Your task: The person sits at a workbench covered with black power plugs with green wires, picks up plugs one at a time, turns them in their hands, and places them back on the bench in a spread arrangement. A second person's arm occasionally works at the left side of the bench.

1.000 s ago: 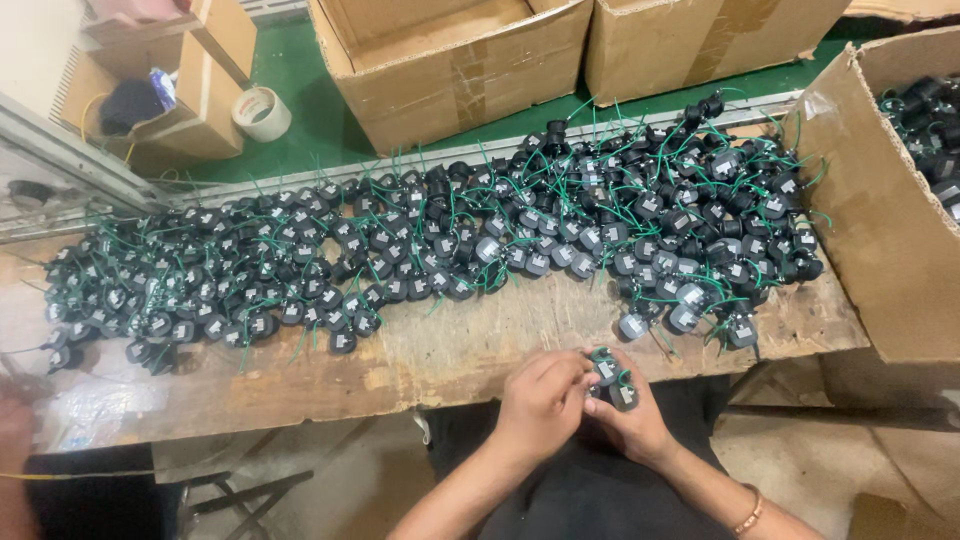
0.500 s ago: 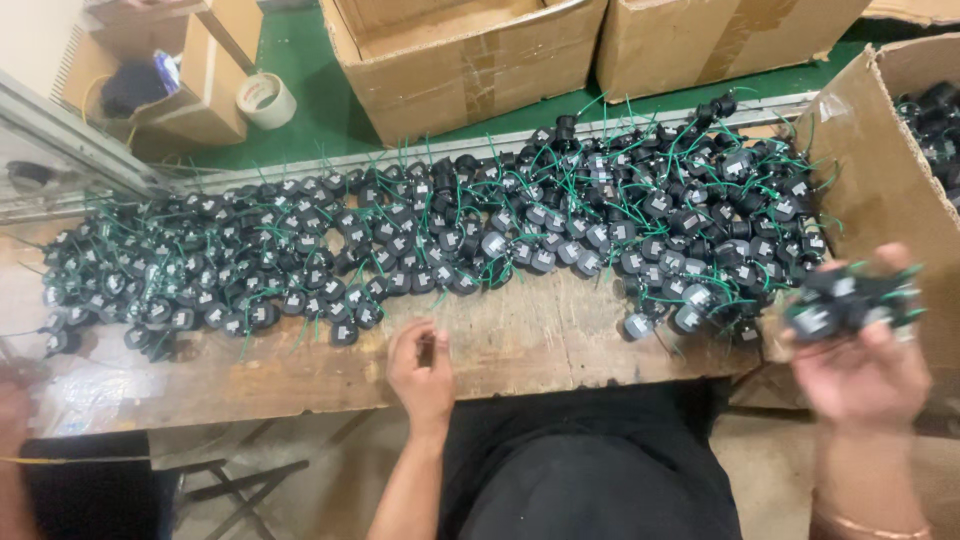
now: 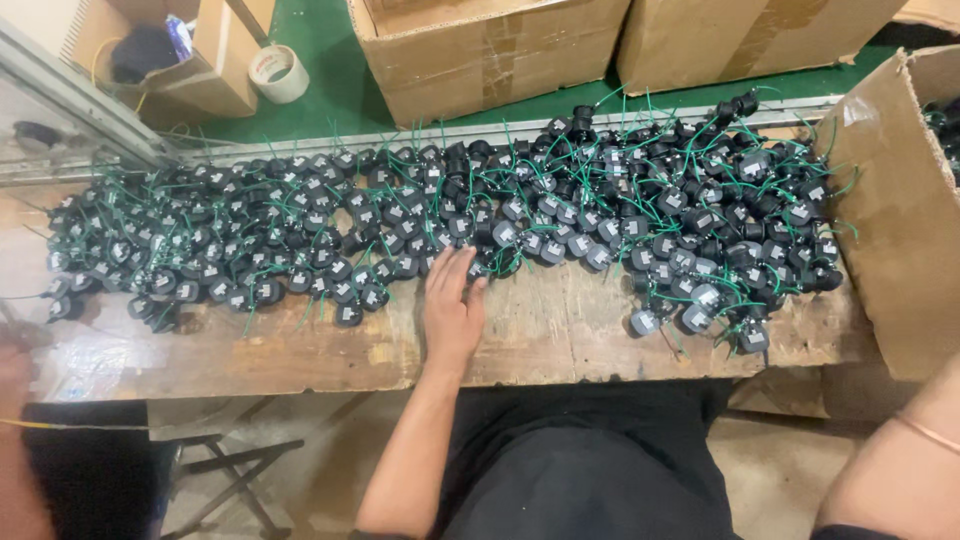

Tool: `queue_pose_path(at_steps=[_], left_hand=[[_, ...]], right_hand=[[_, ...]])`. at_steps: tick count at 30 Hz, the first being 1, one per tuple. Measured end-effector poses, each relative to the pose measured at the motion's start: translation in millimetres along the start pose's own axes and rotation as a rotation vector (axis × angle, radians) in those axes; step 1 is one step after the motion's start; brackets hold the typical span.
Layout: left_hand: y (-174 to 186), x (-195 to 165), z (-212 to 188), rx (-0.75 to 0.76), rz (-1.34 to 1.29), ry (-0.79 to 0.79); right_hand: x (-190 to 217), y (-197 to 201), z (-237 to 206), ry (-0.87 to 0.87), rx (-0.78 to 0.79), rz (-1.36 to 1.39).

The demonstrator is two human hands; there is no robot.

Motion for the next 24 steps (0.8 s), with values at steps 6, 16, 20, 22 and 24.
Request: queue_pose_path(at_steps=[6,16,20,22,24], left_hand=[[16,6,-10,-0.258,-0.122,0.073],[-22,-27,-61,0.096,-0.732,-0.042],[-32,-52,-54,0.310,-0.453,-0.371],[-25,-50,-47,0.201,-0.360,-0.312],[-18,-46,-44,0.186,-0.345,-0.269]], right_hand=[[-43,-67,-45,0.021,0.208,0.272],[-119,-235,-186,-0.498,0.870,0.020],[-119,-256,-192,-0.300,0.939,-0.236],[-124,-254,-191,-0.307,0.903,-0.320],[-136,-247,-192,-0.548,0.781,-0.308]])
Point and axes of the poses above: each hand's wrist, its own z-axis towards the middle knuckle, its own y-axis out of the back of the hand, x = y × z, the point moved 5 cm from there along z, towards the middle knuckle, and after that the axes turned 1 degree about -z, right-handed, at the moved point
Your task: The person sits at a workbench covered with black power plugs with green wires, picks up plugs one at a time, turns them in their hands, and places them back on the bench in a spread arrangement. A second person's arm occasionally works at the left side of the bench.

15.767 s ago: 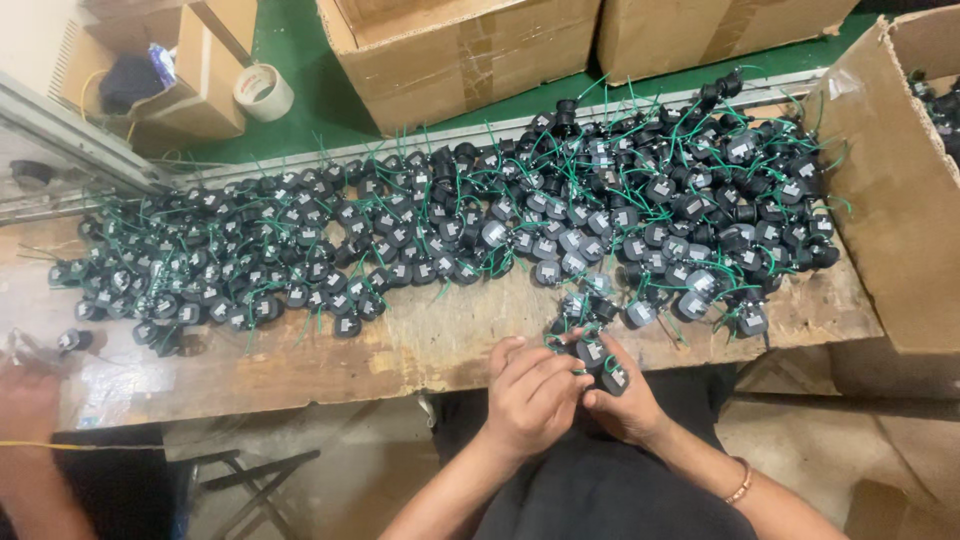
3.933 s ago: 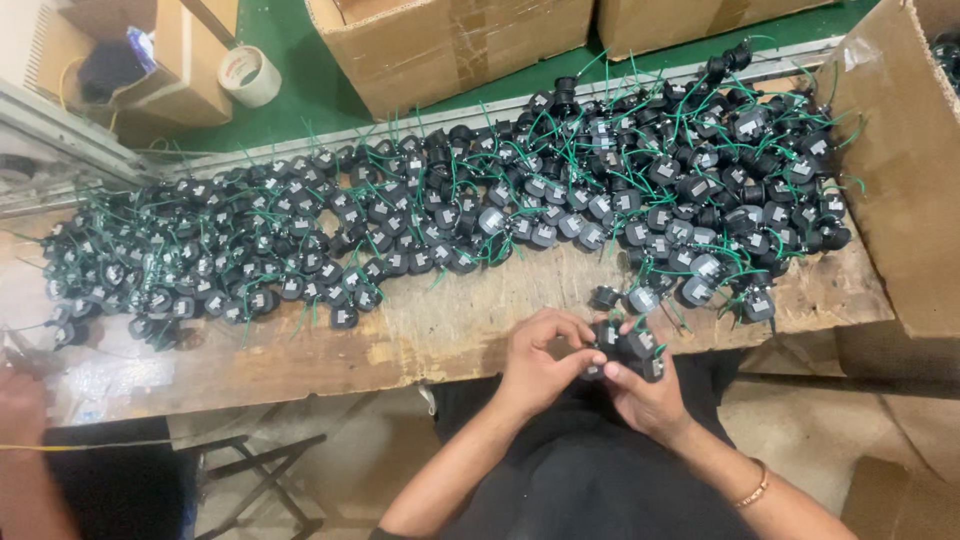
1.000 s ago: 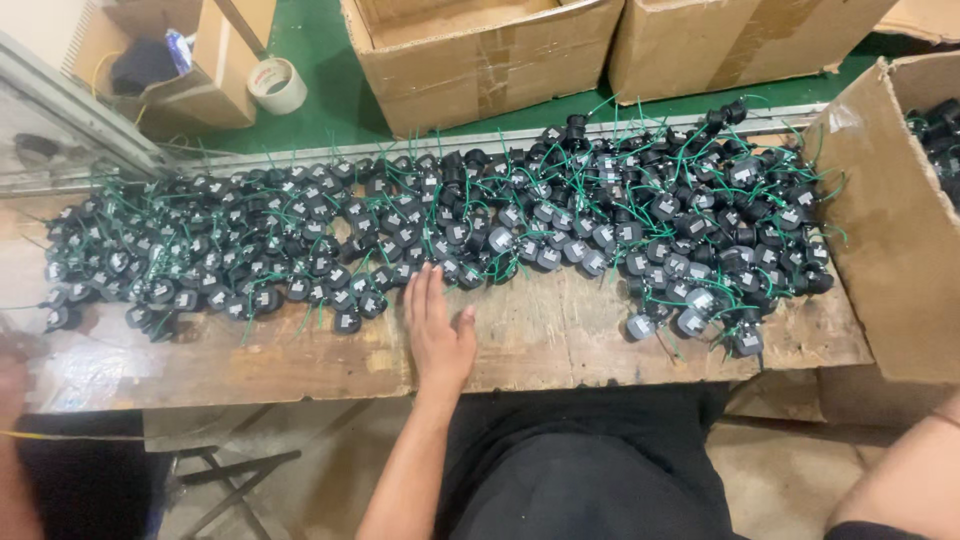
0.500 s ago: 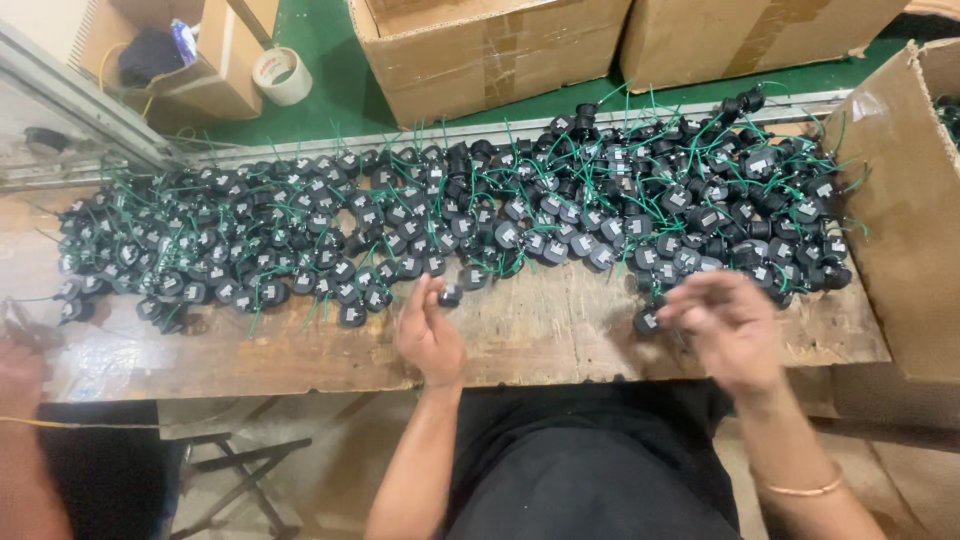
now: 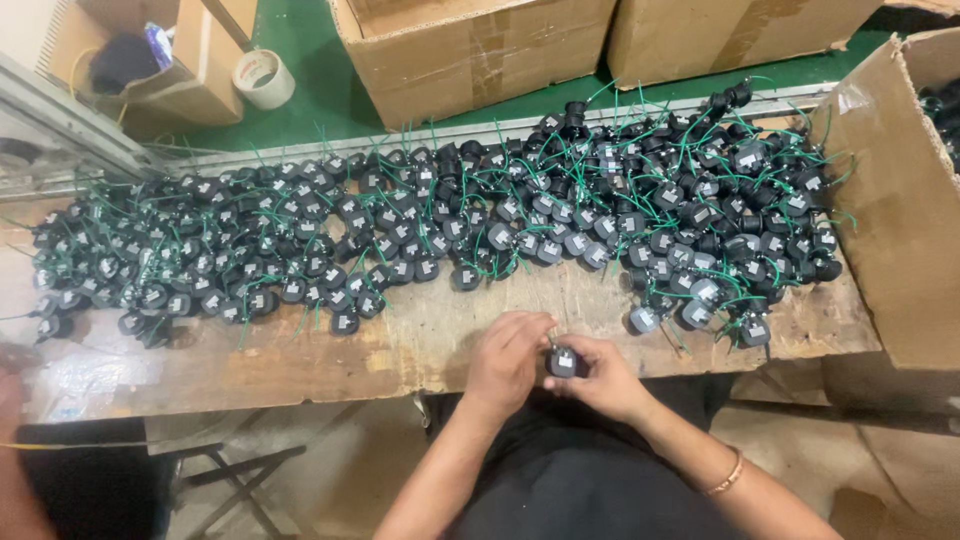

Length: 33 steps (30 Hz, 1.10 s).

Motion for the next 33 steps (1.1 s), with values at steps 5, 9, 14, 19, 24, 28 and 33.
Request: queue_pose_path(at_steps=[5,9,14,19,24,28,33], left_hand=[[10,12,-14,0.157,-0.222,0.031],[5,22,-28,0.024,-0.218,0.135],[-21,43,-41,-0.122,-0.854,0.743],[28,21,-5,-0.238,-0.130,0.251],[59,38,40,-0.243,0.181,0.270],[57,45,52,-0.207,0.217,0.400],[77,44,41,-0.609,0.038,0.323]], right_hand=[[12,11,-2,0.296,-0.276,-0.155],[13,7,-6,0.291,-0.360,-0.349],[20,-2,-14,0.505,-0.282,-0.398],[28,-3,-11,0.593,-0.265,-0.340],[40,-6,-11,0.672,-0.219,-0.231],[43,-12,-11,0.683,-0.149,-0.259],[40,-16,-9,0.670,-0.081,-0.354]])
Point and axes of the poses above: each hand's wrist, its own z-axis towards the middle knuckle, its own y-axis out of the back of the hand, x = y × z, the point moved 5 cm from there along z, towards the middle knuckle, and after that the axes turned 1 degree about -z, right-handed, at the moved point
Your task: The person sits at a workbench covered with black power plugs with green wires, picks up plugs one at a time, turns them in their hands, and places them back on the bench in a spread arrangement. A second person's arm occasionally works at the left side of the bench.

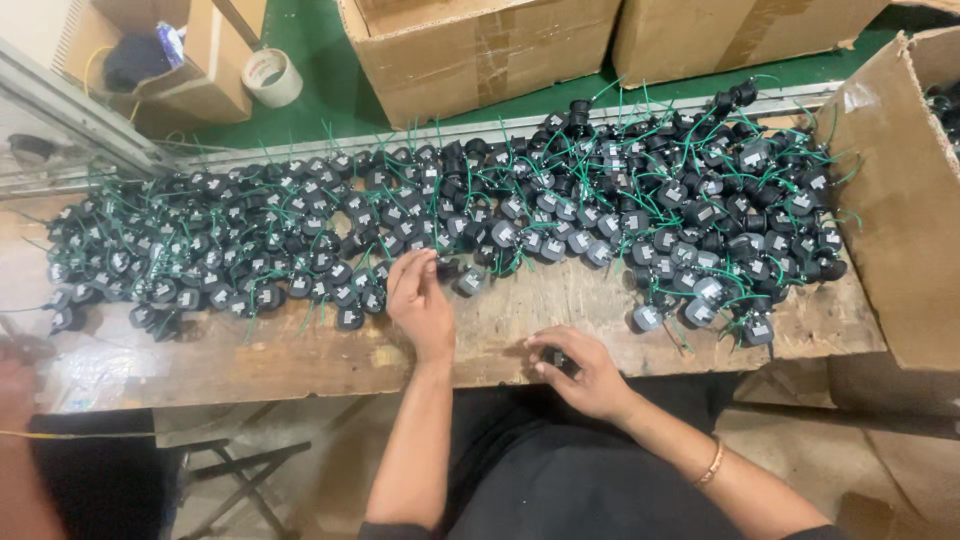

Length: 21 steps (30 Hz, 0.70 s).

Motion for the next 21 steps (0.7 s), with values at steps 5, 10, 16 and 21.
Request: queue_pose_path(at_steps=[5,10,16,21], left_hand=[[-4,-7,-48,-0.012,-0.194,-0.125],[-42,-10,-87,0.430,-0.386,-0.053],[-27,-14,-81,0.615,-0.294,-0.267],[-22,-1,-88,0.654,-0.267,-0.100]], right_hand=[[-14,3,4,-0.245,-0.063,0.194],[-14,4,8,-0.173,-0.032,0.120],[-28,2,2,-0.364,-0.064,0.203],[-18,1,1,-0.125,-0.081,-0.093]])
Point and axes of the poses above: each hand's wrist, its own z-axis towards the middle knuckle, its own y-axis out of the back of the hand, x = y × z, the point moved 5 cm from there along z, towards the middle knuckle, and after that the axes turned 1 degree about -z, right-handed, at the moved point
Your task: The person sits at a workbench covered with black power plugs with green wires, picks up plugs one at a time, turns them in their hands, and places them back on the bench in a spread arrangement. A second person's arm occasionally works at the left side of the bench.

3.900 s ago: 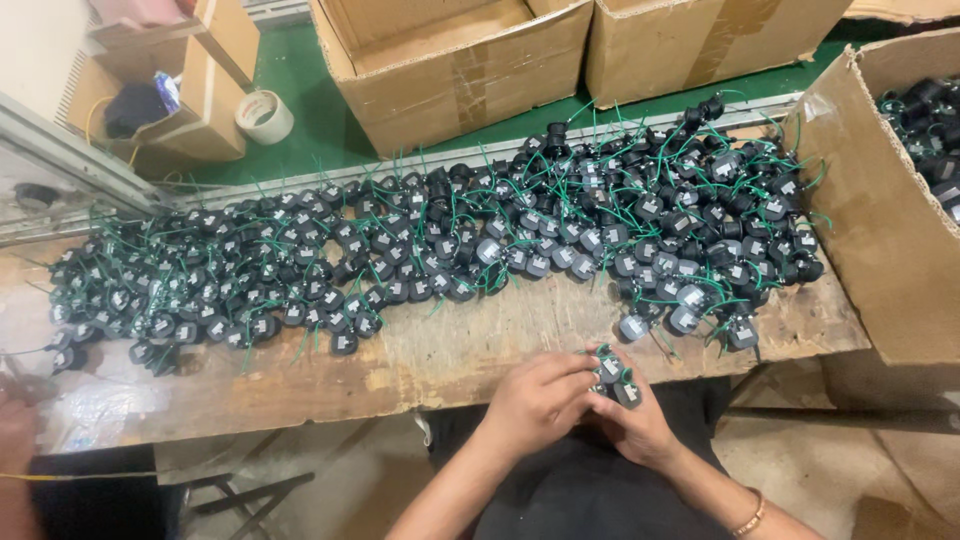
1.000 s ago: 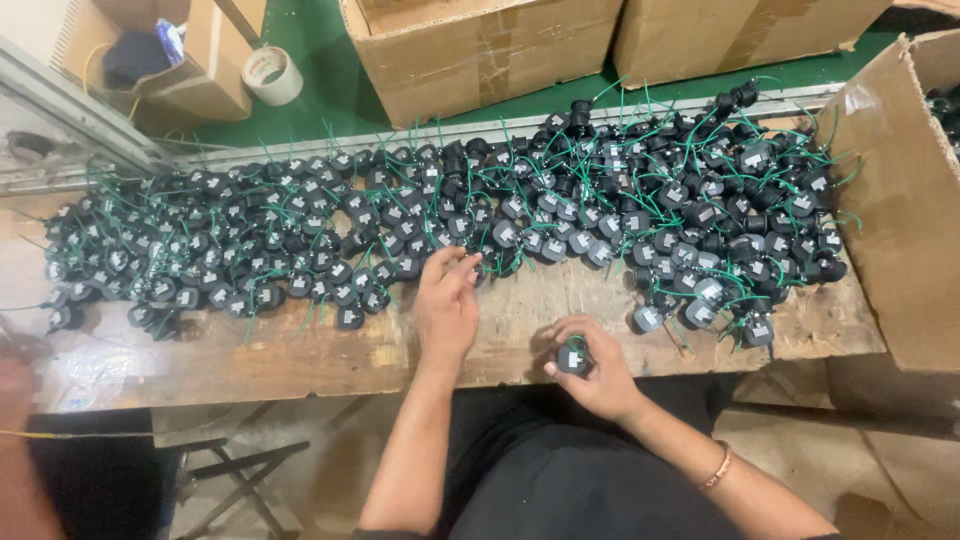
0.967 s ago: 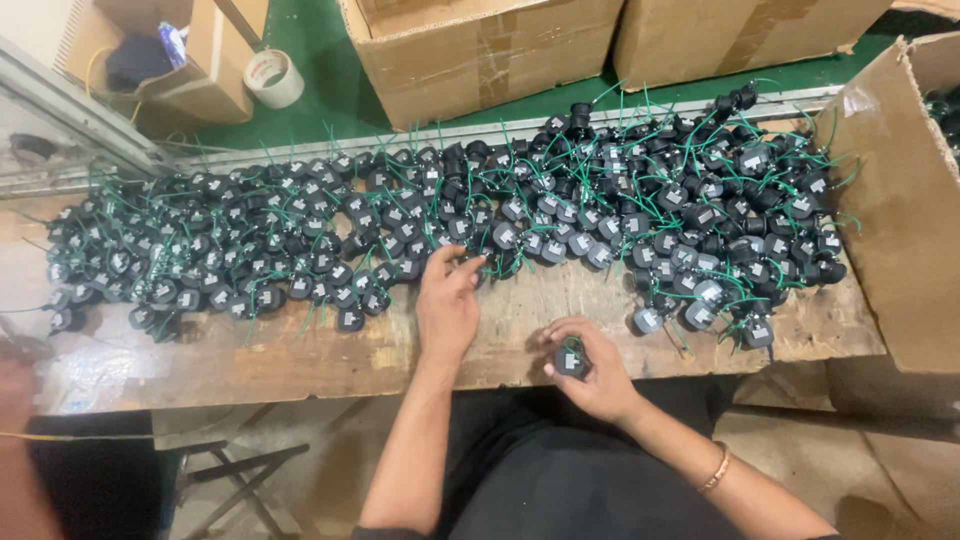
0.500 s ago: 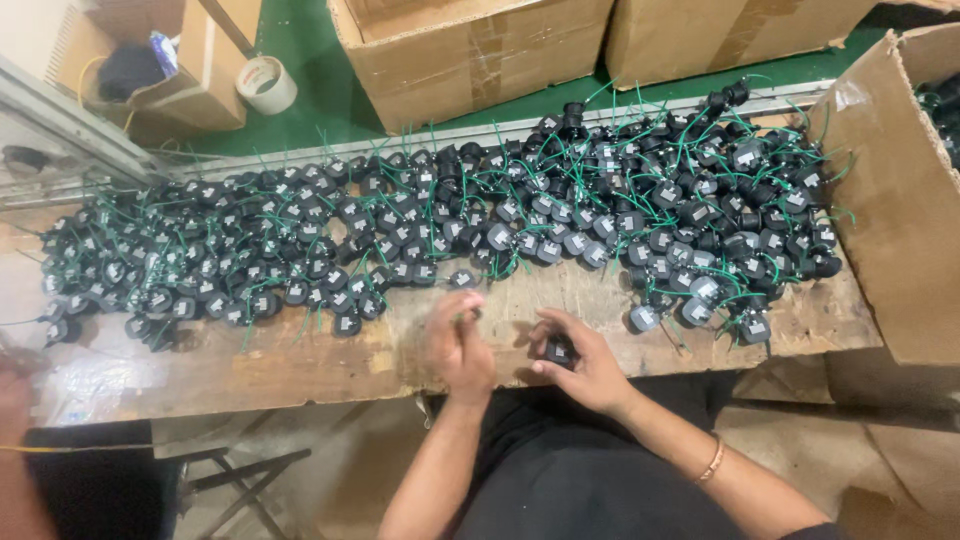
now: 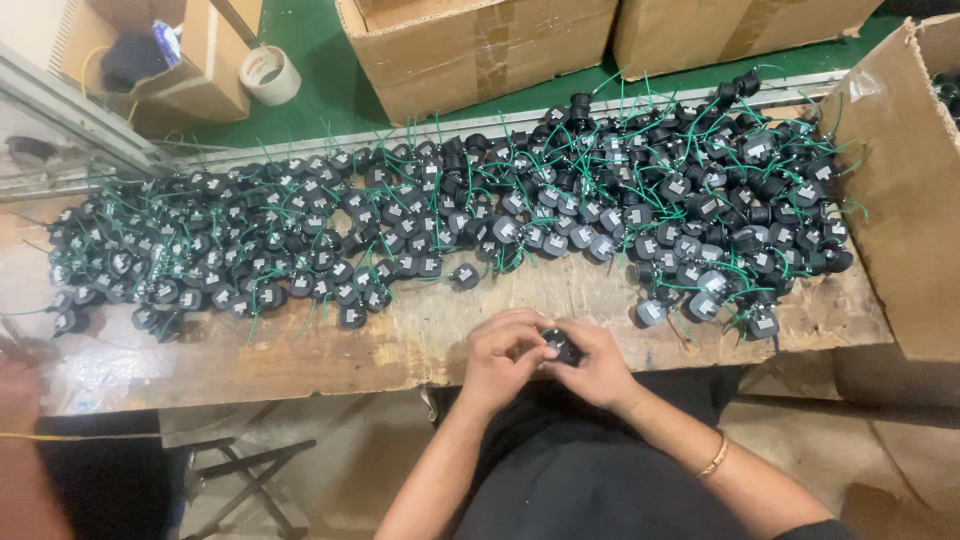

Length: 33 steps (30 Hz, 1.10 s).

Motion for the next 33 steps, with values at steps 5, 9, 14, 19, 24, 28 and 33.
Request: queue_pose_path(at_steps=[5,9,14,19,24,28,33], left_hand=[[-9,26,-13,-0.112,-0.394,0.444],[-7,25,-9,-0.058,-0.375,0.381],[-8,19,-7,-0.059,-0.510,0.362],[43,20,0,-0.589,-0.215,0.416],[71,16,33,-0.544,0.110,0.569],[66,0,47,-0.481,0.354,0.389],[52,-10,47,-0.393,0.571,0.146]], right_hand=[[2,-4,-2,-0.020,0.119,0.044],[4,-2,-4,0.023,0.061,0.092],[2,0,-4,0.047,0.012,0.116],[-2,4,-5,-0.097,-0.077,0.337],[1,-5,-3,-0.224,0.010,0.590],[16,3,-1,0.077,0.082,0.332],[2,4,-2,-0.185,-0.008,0.534]])
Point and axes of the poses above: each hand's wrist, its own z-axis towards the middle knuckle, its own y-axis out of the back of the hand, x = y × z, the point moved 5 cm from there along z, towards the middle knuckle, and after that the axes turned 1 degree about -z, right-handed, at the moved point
